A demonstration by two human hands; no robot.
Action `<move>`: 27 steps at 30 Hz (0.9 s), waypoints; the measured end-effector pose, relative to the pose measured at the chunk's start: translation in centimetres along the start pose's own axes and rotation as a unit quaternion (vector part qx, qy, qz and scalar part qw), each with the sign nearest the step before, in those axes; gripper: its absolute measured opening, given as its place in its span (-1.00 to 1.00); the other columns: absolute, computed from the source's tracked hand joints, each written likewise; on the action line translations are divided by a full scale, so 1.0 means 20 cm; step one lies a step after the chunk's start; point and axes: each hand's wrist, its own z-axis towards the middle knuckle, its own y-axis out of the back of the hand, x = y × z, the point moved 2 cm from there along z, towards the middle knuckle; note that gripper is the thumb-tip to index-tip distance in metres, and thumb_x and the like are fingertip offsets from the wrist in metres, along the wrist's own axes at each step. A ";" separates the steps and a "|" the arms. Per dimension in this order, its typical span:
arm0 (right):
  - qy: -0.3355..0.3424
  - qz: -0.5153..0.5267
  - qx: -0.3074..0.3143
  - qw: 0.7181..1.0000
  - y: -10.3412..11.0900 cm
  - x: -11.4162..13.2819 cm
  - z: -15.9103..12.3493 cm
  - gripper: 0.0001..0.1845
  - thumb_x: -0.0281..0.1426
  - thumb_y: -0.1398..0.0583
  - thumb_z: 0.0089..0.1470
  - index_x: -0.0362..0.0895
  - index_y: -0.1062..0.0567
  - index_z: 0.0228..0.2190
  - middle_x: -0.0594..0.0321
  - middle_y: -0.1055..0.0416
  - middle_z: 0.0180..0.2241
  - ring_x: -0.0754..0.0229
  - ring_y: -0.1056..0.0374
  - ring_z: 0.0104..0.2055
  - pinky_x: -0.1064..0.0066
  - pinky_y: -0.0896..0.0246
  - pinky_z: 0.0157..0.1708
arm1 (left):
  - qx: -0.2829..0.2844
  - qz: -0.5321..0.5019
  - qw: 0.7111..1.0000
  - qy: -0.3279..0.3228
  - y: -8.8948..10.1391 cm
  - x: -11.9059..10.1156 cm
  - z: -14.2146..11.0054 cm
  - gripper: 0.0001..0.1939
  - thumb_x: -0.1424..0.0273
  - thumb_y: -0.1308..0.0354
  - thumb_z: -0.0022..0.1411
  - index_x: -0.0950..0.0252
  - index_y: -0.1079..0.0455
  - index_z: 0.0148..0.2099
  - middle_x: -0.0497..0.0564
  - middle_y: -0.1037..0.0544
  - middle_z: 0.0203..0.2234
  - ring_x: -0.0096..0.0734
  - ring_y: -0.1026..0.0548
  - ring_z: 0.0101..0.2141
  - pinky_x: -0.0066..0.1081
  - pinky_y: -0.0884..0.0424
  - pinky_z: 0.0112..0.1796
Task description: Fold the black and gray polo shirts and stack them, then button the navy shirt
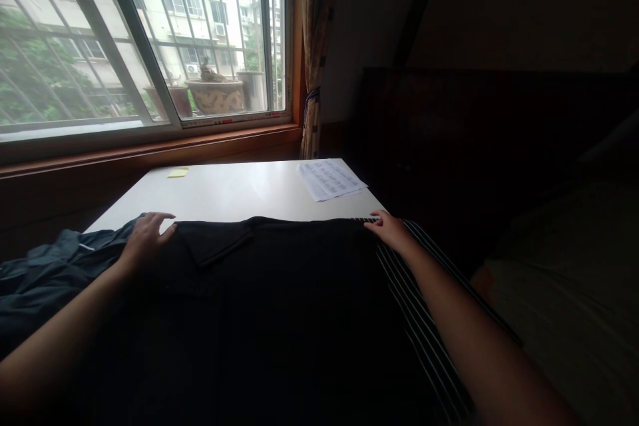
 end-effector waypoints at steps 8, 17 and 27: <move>-0.009 0.100 0.105 0.989 -0.04 0.02 -0.34 -0.13 0.06 -0.22 0.11 -0.08 -0.15 0.30 -0.02 -0.48 -0.01 -0.04 -0.46 0.00 0.25 -0.38 -0.09 | 0.064 -0.067 0.994 -0.059 0.31 -0.12 -0.50 -0.61 0.08 -0.02 0.28 0.09 -0.45 0.04 0.10 -0.49 0.04 0.04 -0.39 0.10 -0.06 -0.29 0.17; -0.031 0.108 0.145 0.983 -0.06 -0.01 -0.67 0.06 0.02 -0.28 0.04 0.03 0.08 0.39 -0.02 -0.48 0.05 -0.18 -0.34 0.19 0.09 -0.31 0.09 | 0.109 -0.045 0.973 -0.199 0.45 0.06 -1.22 -0.52 0.17 -0.26 0.23 -0.05 -0.40 0.20 -0.06 -0.48 0.13 -0.15 -0.48 0.10 -0.32 -0.49 0.05; -0.028 0.097 0.132 0.986 -0.05 0.06 -1.11 -0.10 0.06 -0.17 0.07 0.08 -0.04 0.34 -0.03 -0.30 0.25 -0.17 -0.16 0.33 0.07 -0.26 0.16 | 0.113 -0.049 0.974 -0.189 0.52 0.08 -1.39 -0.39 0.41 -0.08 0.19 -0.08 -0.33 0.28 -0.03 -0.46 0.18 -0.05 -0.42 0.17 -0.17 -0.47 0.08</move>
